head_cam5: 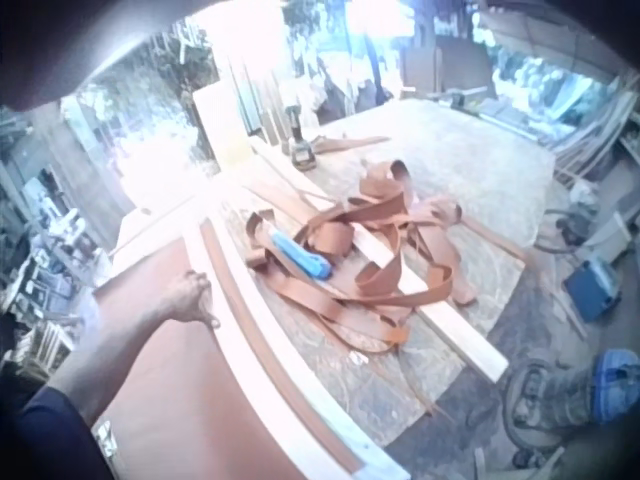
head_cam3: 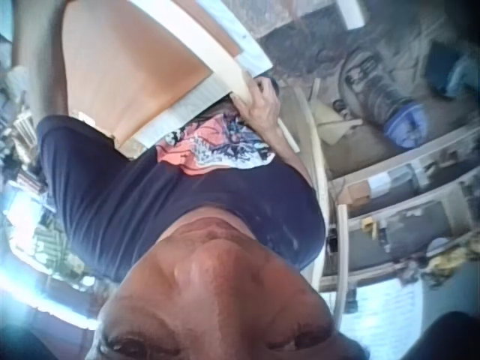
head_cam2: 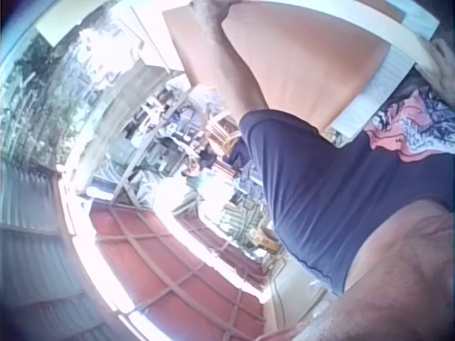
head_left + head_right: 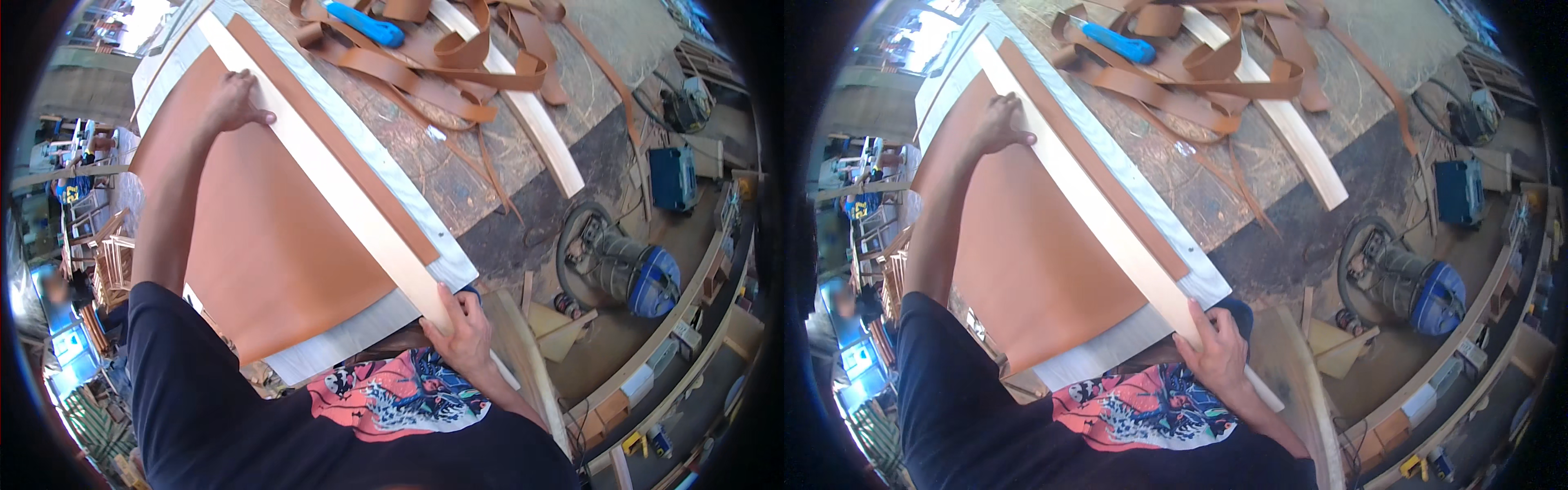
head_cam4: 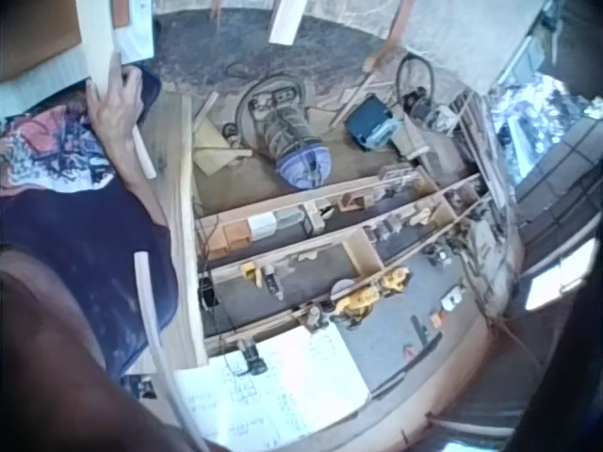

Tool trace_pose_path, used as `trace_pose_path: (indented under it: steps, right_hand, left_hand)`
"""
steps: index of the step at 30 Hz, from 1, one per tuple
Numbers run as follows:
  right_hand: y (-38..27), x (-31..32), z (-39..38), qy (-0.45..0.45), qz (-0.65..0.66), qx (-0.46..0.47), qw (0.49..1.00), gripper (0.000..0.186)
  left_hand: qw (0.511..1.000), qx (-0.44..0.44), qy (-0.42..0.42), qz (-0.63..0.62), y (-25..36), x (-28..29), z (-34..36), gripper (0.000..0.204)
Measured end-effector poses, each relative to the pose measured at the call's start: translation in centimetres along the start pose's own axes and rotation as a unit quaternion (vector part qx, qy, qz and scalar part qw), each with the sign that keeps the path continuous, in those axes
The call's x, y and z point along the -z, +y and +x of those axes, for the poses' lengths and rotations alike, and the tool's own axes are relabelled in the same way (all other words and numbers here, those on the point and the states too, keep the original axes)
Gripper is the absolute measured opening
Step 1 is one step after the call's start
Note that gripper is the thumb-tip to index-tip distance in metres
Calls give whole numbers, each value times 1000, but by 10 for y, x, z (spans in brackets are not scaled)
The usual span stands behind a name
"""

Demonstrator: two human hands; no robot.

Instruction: Cutting strips and pieces of wood-grain laminate or veneer using a utility knife and a straight edge on a workbench.

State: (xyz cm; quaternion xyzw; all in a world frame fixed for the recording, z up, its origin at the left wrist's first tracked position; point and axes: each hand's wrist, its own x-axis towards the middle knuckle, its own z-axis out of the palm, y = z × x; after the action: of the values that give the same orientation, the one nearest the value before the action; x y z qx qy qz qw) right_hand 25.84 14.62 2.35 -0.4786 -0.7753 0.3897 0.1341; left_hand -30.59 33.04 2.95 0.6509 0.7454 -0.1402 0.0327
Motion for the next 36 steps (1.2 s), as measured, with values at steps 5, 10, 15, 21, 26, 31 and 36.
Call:
trace_pose_path:
  steps: [5, 10, 15, 21, 26, 31, 36]
  right_hand:
    - [1, 7, 1, 3, -38, 31, 999, 71]
    - [-2, 15, 4, -26, -77, 48, 996, 70]
    - [-18, 33, 19, -50, -130, 74, 987, 66]
    - [-55, 50, 183, 93, -75, 272, 955, 39]
    - [-88, 27, 401, 227, -159, 297, 914, 26]
    - [-102, -11, 464, 190, -265, 241, 914, 28]
    - [-103, -18, 475, 110, -302, 209, 924, 40]
  left_hand:
    - [984, 60, -122, -112, 36, 26, -8, 94]
    - [989, 52, -126, -62, 46, 18, -23, 133]
    - [987, 43, -144, -59, 53, 29, -28, 156]
    - [986, 59, -151, -48, 56, 27, -30, 154]
    - [984, 61, -155, -65, 71, 36, -21, 149]
    - [980, 75, -168, -79, 65, 40, -32, 148]
    - [979, 79, -167, -92, 64, 38, -32, 149]
